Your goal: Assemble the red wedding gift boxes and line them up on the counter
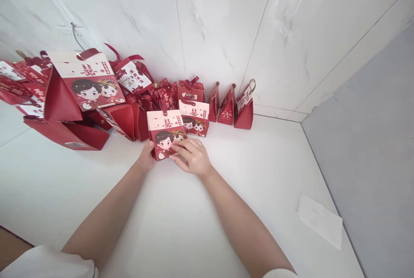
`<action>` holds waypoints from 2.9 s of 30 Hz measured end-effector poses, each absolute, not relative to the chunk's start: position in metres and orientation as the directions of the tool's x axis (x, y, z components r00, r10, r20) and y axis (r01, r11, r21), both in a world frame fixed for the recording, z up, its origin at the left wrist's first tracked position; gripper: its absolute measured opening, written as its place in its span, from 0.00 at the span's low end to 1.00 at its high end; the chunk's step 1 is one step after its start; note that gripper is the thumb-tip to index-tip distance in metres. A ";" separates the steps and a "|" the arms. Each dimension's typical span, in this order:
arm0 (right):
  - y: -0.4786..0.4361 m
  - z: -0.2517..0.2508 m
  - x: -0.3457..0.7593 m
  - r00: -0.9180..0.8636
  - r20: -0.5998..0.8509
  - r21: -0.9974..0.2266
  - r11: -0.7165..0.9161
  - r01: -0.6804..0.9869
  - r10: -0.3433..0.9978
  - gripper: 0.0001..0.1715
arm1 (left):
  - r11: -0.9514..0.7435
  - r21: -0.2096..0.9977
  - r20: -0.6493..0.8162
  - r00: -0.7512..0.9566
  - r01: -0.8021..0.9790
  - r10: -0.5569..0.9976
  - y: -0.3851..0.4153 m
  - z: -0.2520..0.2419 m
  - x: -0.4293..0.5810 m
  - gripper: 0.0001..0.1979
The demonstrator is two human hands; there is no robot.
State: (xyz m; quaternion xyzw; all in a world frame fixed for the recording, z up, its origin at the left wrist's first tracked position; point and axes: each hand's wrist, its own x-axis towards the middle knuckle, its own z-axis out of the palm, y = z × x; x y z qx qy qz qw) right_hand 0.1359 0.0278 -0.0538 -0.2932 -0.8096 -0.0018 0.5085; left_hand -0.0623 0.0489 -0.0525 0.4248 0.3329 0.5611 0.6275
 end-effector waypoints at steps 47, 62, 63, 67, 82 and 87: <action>-0.009 0.089 0.238 -0.551 0.116 -0.769 0.426 0.477 0.826 0.09 | -0.251 0.947 0.111 0.526 0.202 0.843 0.034 -0.037 -0.041 0.23; -0.007 0.083 0.216 -0.331 0.410 -0.650 0.527 0.547 0.850 0.06 | -0.185 0.960 0.062 0.486 0.209 0.872 0.038 -0.043 -0.046 0.24; -0.005 0.079 0.209 -0.253 0.461 -0.657 0.519 0.547 0.851 0.07 | -0.192 0.957 0.064 0.489 0.216 0.870 0.038 -0.042 -0.045 0.24; 0.002 0.063 0.186 -0.068 0.554 -0.653 0.484 0.582 0.830 0.05 | -0.222 0.943 0.073 0.497 0.249 0.865 0.038 -0.040 -0.045 0.24; -0.005 0.065 0.185 -0.422 0.459 -0.576 0.624 0.528 0.782 0.16 | -0.260 0.927 0.102 0.485 0.270 0.868 0.038 -0.041 -0.044 0.24; -0.003 0.062 0.182 -0.415 0.481 -0.552 0.634 0.541 0.773 0.16 | -0.260 0.918 0.090 0.483 0.298 0.871 0.038 -0.042 -0.045 0.24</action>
